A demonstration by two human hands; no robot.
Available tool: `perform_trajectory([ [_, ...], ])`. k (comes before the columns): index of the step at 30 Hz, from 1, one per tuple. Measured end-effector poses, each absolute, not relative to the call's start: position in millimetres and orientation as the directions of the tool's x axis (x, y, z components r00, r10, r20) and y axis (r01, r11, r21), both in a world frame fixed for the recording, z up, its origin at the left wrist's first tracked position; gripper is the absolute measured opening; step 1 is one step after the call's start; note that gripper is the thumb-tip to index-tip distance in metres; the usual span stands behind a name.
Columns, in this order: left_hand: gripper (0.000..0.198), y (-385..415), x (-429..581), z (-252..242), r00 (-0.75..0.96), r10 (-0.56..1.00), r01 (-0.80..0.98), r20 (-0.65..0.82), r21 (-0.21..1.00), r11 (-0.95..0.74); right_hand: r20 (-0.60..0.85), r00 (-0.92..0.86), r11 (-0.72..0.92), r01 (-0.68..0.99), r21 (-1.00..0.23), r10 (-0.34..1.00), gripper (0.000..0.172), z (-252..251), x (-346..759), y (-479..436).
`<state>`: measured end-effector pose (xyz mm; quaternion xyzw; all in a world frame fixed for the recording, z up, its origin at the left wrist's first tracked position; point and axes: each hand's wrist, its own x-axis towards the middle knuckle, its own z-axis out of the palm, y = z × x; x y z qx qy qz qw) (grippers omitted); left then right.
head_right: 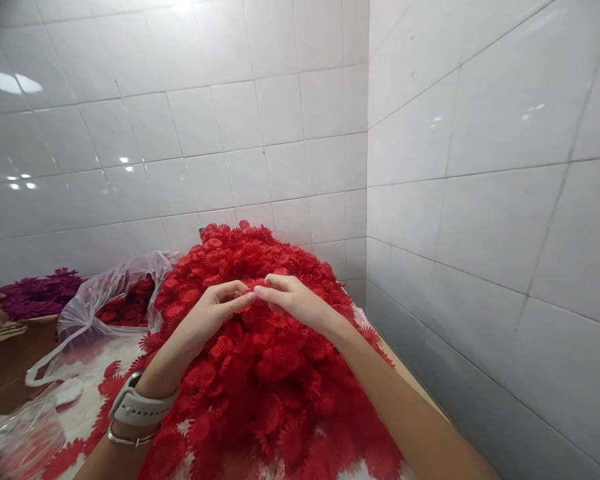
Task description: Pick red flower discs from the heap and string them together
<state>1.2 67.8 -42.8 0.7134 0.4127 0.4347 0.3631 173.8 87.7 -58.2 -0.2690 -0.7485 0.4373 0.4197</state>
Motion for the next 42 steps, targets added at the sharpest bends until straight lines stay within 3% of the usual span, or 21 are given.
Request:
perform_trajectory([
  [6,0.026,63.7,2.7,-39.6,0.259,0.931,0.218,0.257,0.924,-0.315,0.382,-0.518,0.516,0.139,-0.845,0.765,0.031,-56.6,170.6,84.6],
  [11,0.020,73.9,-1.5,-44.9,0.090,0.965,0.099,0.245,0.962,-0.253,0.421,-0.304,0.514,0.383,-0.768,0.855,0.038,-62.3,171.2,91.1],
  [15,0.026,79.3,-4.9,-48.1,0.093,0.974,0.013,0.204,0.978,-0.207,0.448,-0.127,0.430,0.593,-0.681,0.885,0.044,-66.6,173.5,95.4],
  [18,0.033,76.8,-3.3,-48.9,0.119,0.970,0.009,0.211,0.977,-0.213,0.488,-0.078,0.425,0.621,-0.659,0.870,0.035,-60.7,173.8,90.5],
  [22,0.037,71.1,1.8,-47.5,0.096,0.950,0.041,0.296,0.953,-0.300,0.513,-0.178,0.520,0.535,-0.666,0.840,0.038,-49.8,170.8,76.3],
  [27,0.028,62.8,4.3,-40.3,0.115,0.918,0.099,0.379,0.915,-0.390,0.488,-0.366,0.602,0.339,-0.723,0.793,0.038,-48.9,166.4,68.2],
  [33,0.028,58.8,0.9,-37.8,0.172,0.932,-0.106,0.319,0.947,-0.304,0.576,-0.284,0.639,0.247,-0.729,0.767,0.037,-48.1,165.8,67.5],
  [37,0.032,58.4,1.2,-38.4,0.155,0.925,-0.073,0.348,0.938,-0.340,0.593,-0.102,0.601,0.190,-0.776,0.799,0.044,-47.0,164.9,64.6],
  [42,0.029,54.4,4.0,-37.6,0.123,0.877,0.032,0.465,0.881,-0.472,0.474,-0.227,0.446,-0.166,-0.880,0.851,0.040,-44.7,167.2,62.4],
])
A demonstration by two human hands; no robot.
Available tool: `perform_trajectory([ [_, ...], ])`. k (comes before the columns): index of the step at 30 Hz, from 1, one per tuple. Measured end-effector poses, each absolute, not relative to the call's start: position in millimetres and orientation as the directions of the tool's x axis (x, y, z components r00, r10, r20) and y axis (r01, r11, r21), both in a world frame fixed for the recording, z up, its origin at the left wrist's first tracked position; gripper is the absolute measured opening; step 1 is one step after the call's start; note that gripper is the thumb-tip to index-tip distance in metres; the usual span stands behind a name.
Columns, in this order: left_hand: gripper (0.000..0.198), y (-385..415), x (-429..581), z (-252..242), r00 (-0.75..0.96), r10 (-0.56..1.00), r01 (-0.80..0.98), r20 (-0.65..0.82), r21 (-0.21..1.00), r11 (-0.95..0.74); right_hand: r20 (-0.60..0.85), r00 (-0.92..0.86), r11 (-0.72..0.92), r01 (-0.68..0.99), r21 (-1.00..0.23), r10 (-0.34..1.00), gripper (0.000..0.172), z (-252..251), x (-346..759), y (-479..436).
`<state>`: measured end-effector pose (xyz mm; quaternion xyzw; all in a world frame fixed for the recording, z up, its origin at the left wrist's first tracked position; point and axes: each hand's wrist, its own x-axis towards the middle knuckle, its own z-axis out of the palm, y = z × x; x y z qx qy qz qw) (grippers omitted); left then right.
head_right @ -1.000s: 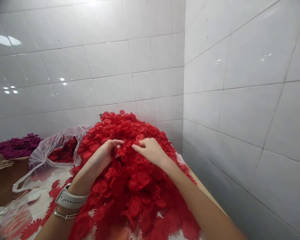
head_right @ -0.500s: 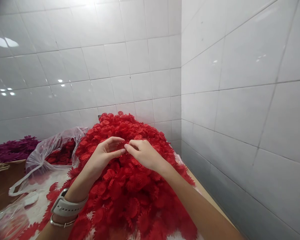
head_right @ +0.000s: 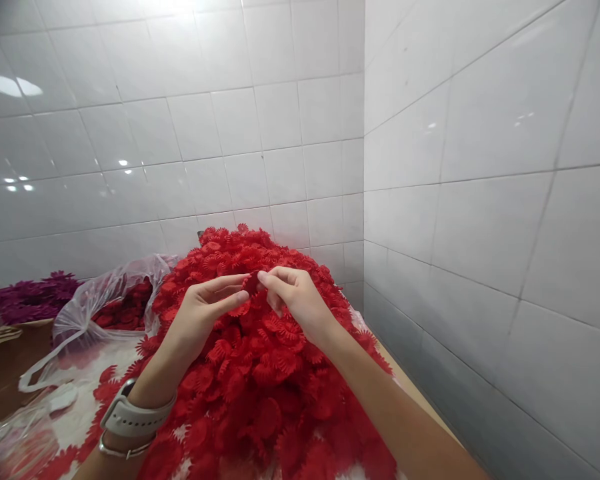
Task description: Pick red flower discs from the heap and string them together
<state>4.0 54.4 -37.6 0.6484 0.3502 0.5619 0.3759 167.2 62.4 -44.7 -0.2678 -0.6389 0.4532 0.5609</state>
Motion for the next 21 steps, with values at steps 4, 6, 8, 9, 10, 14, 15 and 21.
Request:
perform_trajectory([
  [4,0.025,49.9,6.7,-36.1,0.103,0.825,0.063,0.556,0.824,-0.563,0.488,-0.275,0.419,-0.274,-0.866,0.828,0.026,-44.0,168.2,61.5],
  [6,0.023,47.1,8.3,-34.9,0.112,0.813,0.067,0.571,0.812,-0.579,0.497,-0.259,0.431,-0.271,-0.861,0.829,0.026,-44.5,167.7,61.4],
  [8,0.021,44.5,9.7,-33.5,0.118,0.801,0.066,0.587,0.800,-0.597,0.498,-0.246,0.433,-0.275,-0.859,0.832,0.026,-45.0,167.3,61.6],
  [9,0.021,43.5,10.2,-32.9,0.117,0.797,0.065,0.592,0.796,-0.601,0.498,-0.246,0.430,-0.282,-0.858,0.831,0.026,-45.1,167.3,61.8],
  [10,0.021,42.8,10.4,-32.4,0.115,0.797,0.063,0.593,0.796,-0.601,0.498,-0.251,0.426,-0.292,-0.856,0.830,0.025,-45.1,167.5,62.1],
  [14,0.022,42.6,9.6,-32.1,0.111,0.813,0.061,0.571,0.813,-0.579,0.484,-0.281,0.395,-0.318,-0.862,0.829,0.026,-44.7,168.6,62.9],
  [15,0.022,42.8,9.3,-32.3,0.111,0.815,0.063,0.568,0.815,-0.577,0.478,-0.284,0.390,-0.316,-0.865,0.831,0.026,-44.6,168.8,62.9],
  [21,0.021,41.6,11.9,-32.7,0.103,0.821,0.097,0.561,0.816,-0.570,0.496,-0.259,0.445,-0.231,-0.865,0.829,0.025,-43.6,167.1,58.5],
])
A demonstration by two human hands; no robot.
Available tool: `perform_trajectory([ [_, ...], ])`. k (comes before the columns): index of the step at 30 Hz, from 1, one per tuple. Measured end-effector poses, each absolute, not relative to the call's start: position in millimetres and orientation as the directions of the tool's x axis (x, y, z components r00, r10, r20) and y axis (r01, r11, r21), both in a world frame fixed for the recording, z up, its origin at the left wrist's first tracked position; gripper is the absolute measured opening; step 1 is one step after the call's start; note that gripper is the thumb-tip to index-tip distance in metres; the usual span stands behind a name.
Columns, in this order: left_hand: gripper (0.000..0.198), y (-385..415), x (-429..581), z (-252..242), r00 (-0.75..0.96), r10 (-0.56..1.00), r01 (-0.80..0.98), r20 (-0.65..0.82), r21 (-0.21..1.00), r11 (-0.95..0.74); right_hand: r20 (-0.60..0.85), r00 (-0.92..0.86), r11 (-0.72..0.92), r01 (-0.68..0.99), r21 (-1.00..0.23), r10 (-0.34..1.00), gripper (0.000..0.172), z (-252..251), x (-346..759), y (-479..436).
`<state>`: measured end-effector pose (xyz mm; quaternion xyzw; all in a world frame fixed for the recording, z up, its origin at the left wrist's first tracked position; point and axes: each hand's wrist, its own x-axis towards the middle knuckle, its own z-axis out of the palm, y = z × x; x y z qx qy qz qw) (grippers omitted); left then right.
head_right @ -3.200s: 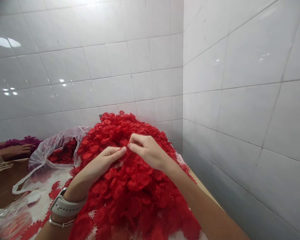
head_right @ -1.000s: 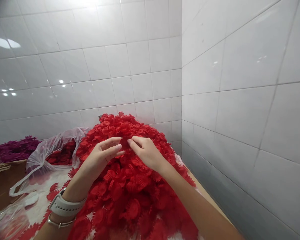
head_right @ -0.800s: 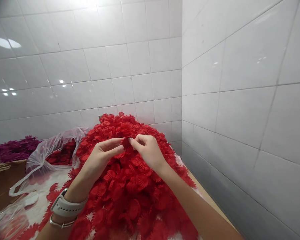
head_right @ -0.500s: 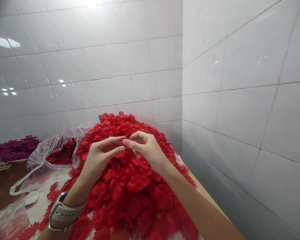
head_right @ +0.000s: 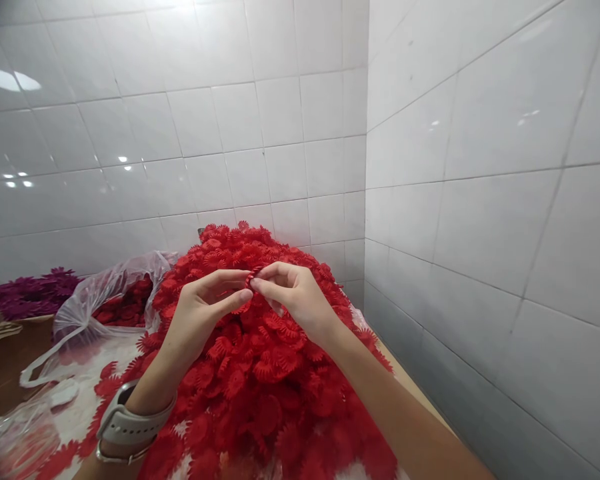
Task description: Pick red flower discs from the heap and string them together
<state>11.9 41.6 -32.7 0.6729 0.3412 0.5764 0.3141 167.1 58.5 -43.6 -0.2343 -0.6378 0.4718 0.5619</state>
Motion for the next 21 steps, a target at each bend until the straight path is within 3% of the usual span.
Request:
perform_trajectory([
  [6,0.015,44.1,11.5,-32.0,0.064,0.849,0.067,0.524,0.847,-0.527,0.507,-0.267,0.476,-0.175,-0.862,0.820,0.018,-43.2,163.8,54.5],
  [12,0.024,59.1,4.9,-38.2,0.082,0.889,-0.027,0.451,0.892,-0.451,0.375,-0.376,0.150,-0.509,-0.848,0.847,0.028,-44.4,164.5,65.0],
  [15,0.030,65.1,4.6,-42.4,0.061,0.899,-0.059,0.433,0.901,-0.430,0.373,-0.328,0.119,-0.593,-0.797,0.868,0.038,-45.2,167.5,71.8],
  [21,0.026,75.2,4.1,-49.4,-0.044,0.921,-0.004,0.387,0.922,-0.388,0.348,-0.249,0.096,-0.676,-0.731,0.904,0.036,-48.9,169.0,80.4],
])
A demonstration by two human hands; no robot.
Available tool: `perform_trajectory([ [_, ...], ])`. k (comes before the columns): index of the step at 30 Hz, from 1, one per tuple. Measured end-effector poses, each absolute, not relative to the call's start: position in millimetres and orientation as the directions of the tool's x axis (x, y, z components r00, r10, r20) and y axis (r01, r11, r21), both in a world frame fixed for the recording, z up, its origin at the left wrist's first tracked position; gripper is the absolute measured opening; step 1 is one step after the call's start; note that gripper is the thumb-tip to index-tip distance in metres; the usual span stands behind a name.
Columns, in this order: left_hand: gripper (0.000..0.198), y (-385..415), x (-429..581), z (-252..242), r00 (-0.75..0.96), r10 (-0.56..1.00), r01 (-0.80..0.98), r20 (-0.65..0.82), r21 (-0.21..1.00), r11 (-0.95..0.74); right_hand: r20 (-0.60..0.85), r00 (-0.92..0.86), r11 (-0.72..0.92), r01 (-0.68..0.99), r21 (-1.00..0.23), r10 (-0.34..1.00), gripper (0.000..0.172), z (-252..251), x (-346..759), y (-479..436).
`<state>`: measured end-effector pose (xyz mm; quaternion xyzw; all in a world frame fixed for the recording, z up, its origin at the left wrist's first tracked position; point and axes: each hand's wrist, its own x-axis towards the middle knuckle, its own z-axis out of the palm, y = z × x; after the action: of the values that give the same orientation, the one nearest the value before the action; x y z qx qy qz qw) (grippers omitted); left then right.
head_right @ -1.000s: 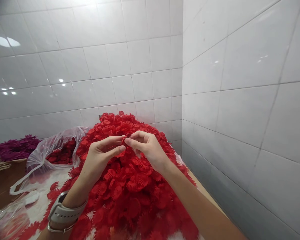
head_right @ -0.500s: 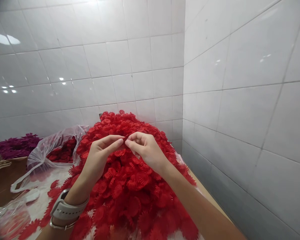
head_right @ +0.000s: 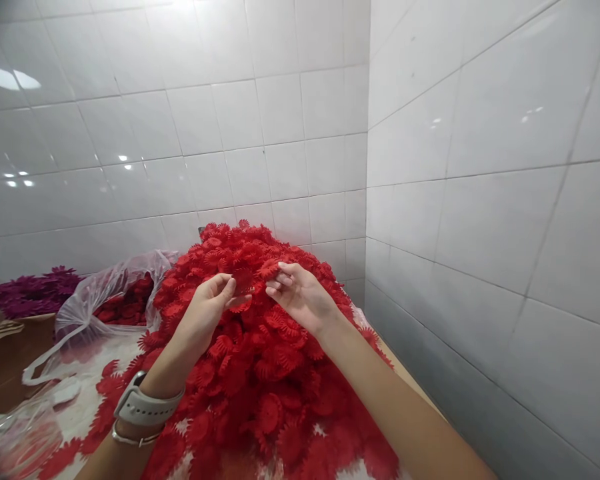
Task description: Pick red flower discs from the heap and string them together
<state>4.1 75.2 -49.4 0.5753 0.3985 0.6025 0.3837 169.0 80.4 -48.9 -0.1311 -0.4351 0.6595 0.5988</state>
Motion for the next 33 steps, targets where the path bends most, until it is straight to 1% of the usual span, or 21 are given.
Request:
perform_trajectory([
  [3,0.020,84.8,-4.5,-51.0,-0.179,0.894,0.037,0.412,0.910,-0.412,0.372,-0.195,0.147,-0.683,-0.716,0.907,0.035,-48.5,169.1,80.6],
  [6,0.019,90.2,-12.9,-50.3,-0.235,0.860,0.088,0.453,0.891,-0.445,0.405,-0.149,0.243,-0.601,-0.762,0.902,0.023,-48.1,167.2,77.9],
  [9,0.018,86.3,-12.9,-48.6,-0.195,0.842,0.147,0.504,0.863,-0.482,0.464,-0.142,0.365,-0.439,-0.821,0.874,0.018,-50.3,161.7,73.8],
  [11,0.016,79.4,-8.2,-47.4,-0.145,0.831,0.187,0.537,0.839,-0.510,0.528,-0.131,0.470,-0.315,-0.825,0.839,0.017,-52.8,157.9,71.3],
  [13,0.014,71.3,-2.2,-46.0,-0.098,0.819,0.226,0.565,0.814,-0.534,0.570,-0.125,0.536,-0.226,-0.813,0.812,0.015,-55.3,155.1,69.1],
  [17,0.008,58.7,6.7,-44.0,-0.051,0.791,0.301,0.610,0.765,-0.570,0.583,-0.083,0.571,-0.128,-0.811,0.809,0.009,-59.0,152.2,64.1],
  [20,0.008,54.3,9.0,-43.8,-0.004,0.763,0.406,0.646,0.698,-0.589,0.572,-0.131,0.573,-0.031,-0.819,0.810,0.008,-58.8,151.2,59.6],
  [22,0.009,52.7,9.3,-43.2,0.034,0.754,0.437,0.657,0.668,-0.602,0.575,-0.183,0.594,0.070,-0.801,0.797,0.015,-57.3,150.6,57.3],
  [24,0.014,51.4,9.2,-41.6,0.073,0.786,0.358,0.614,0.719,-0.595,0.596,-0.196,0.624,0.141,-0.769,0.778,0.025,-55.9,149.7,56.4],
  [26,0.023,50.1,8.9,-39.3,0.150,0.831,0.264,0.536,0.788,-0.556,0.615,-0.194,0.644,0.165,-0.747,0.764,0.028,-55.4,148.5,56.7],
  [27,0.026,49.6,8.9,-38.2,0.198,0.843,0.248,0.501,0.806,-0.537,0.621,-0.195,0.650,0.170,-0.741,0.759,0.028,-55.5,148.0,57.0],
  [29,0.024,49.1,9.0,-36.6,0.265,0.849,0.265,0.457,0.812,-0.520,0.624,-0.210,0.657,0.173,-0.734,0.753,0.028,-55.8,147.6,57.4],
  [31,0.021,49.8,9.1,-36.3,0.261,0.853,0.277,0.453,0.811,-0.515,0.621,-0.213,0.655,0.177,-0.735,0.754,0.029,-55.4,148.8,57.3],
  [33,0.023,51.8,9.0,-37.2,0.206,0.864,0.273,0.459,0.821,-0.501,0.612,-0.178,0.637,0.183,-0.749,0.770,0.031,-53.5,151.7,56.7],
])
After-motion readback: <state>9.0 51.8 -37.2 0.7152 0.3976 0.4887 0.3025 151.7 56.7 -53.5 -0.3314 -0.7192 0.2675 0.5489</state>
